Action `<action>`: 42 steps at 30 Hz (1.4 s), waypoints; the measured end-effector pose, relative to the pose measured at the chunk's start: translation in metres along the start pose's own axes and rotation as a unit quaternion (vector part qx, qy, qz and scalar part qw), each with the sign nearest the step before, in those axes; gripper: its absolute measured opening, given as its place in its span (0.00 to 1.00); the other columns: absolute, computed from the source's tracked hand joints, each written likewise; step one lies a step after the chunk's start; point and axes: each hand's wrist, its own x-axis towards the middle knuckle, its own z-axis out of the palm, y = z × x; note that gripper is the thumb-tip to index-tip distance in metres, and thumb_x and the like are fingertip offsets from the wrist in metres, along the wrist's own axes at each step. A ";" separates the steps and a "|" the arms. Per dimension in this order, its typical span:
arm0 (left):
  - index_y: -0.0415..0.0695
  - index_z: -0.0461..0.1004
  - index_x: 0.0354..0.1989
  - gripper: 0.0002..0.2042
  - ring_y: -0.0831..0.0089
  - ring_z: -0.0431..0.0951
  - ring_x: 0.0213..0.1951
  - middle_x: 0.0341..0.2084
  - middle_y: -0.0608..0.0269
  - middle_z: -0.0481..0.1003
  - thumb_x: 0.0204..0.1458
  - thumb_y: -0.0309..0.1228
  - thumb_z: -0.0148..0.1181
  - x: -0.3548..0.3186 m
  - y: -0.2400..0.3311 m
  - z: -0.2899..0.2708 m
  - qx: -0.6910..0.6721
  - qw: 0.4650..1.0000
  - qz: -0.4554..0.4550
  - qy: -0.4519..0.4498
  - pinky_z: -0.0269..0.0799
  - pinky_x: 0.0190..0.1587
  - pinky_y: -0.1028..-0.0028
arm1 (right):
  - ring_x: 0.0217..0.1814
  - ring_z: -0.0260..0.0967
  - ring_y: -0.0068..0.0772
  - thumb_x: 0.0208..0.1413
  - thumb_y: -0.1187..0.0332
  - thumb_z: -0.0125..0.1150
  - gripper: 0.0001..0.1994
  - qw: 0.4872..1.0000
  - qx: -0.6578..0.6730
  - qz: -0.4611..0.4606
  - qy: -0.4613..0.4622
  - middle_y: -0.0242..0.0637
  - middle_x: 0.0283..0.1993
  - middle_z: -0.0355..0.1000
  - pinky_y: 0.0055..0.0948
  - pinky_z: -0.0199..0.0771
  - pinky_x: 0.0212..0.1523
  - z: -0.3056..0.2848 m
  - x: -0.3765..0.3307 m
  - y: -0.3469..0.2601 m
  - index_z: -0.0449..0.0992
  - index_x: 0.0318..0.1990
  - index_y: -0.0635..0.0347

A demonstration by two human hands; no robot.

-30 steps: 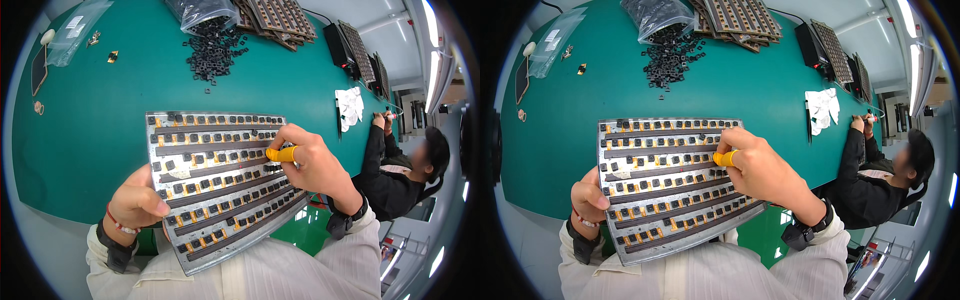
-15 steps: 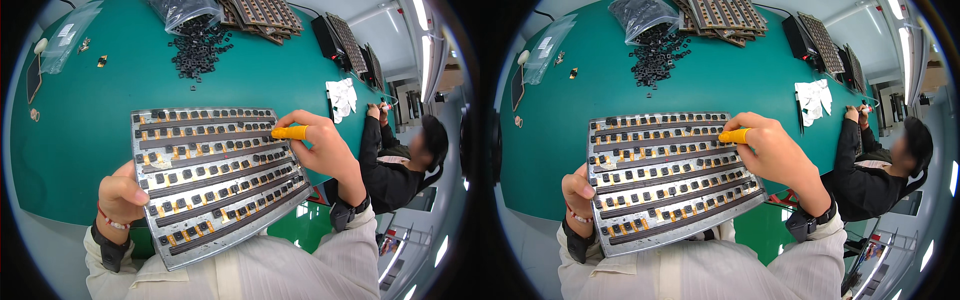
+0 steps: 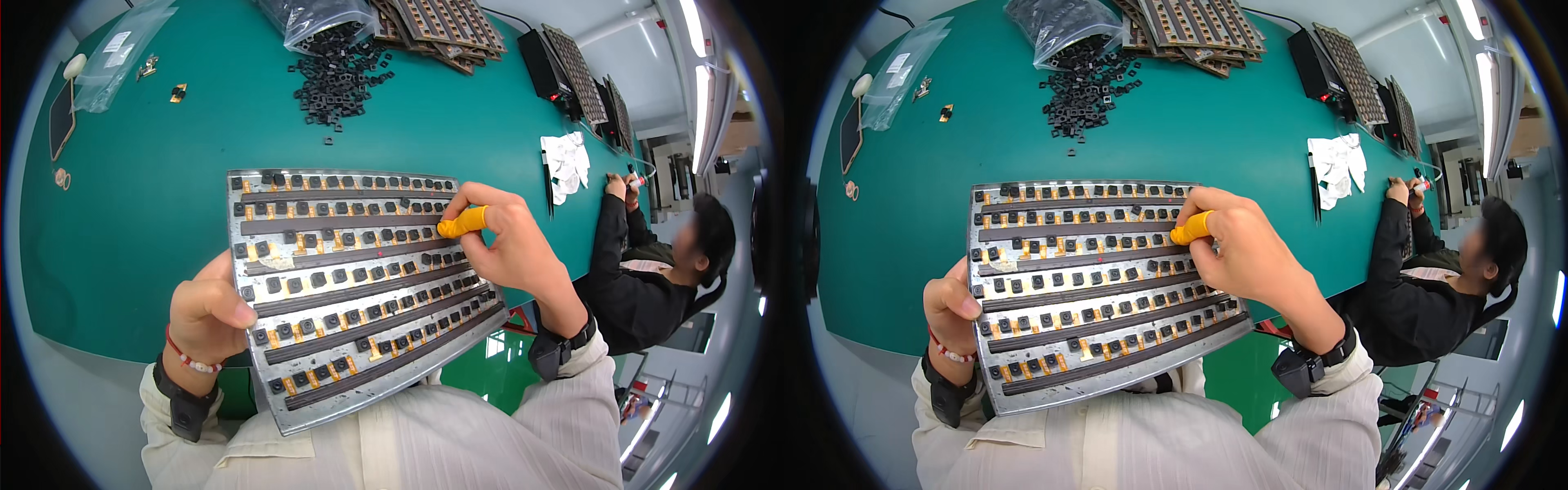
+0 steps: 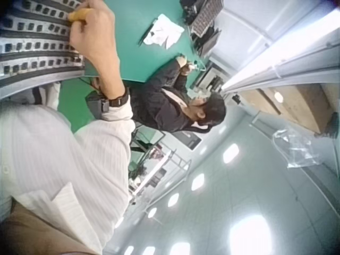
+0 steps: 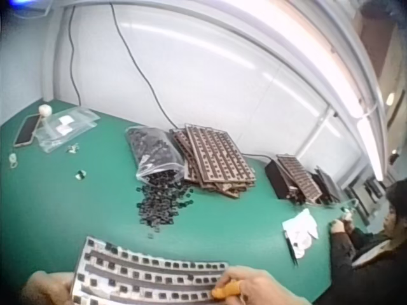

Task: Manual assembly of small electronic sensor or camera components onto a metal tray using finger cots and a handheld tool.

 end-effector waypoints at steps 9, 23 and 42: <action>0.29 0.53 0.65 0.35 0.53 0.74 0.56 0.59 0.40 0.66 0.42 0.20 0.50 0.003 0.002 -0.004 -0.067 0.995 -0.042 -0.063 0.78 0.52 0.60 | 0.35 0.75 0.43 0.41 0.84 0.56 0.11 0.998 -0.053 -0.024 -0.016 0.42 0.39 0.76 0.33 0.76 0.37 -0.017 0.005 -0.011 0.80 0.33 0.71; 0.27 0.52 0.65 0.36 0.50 0.71 0.60 0.61 0.35 0.64 0.41 0.19 0.49 0.004 0.012 0.013 0.022 0.994 -0.100 -0.039 0.69 0.62 0.54 | 0.39 0.77 0.42 0.40 0.86 0.55 0.13 0.995 -0.030 -0.088 -0.024 0.43 0.41 0.76 0.31 0.77 0.39 -0.018 0.025 -0.047 0.80 0.35 0.70; 0.26 0.49 0.64 0.36 0.53 0.83 0.40 0.52 0.34 0.70 0.43 0.22 0.53 0.007 0.012 0.016 -0.009 0.991 -0.123 -0.059 0.87 0.29 0.66 | 0.50 0.72 0.44 0.43 0.83 0.60 0.16 0.976 -0.052 -0.189 -0.095 0.42 0.51 0.72 0.35 0.77 0.48 0.000 0.066 -0.083 0.79 0.43 0.69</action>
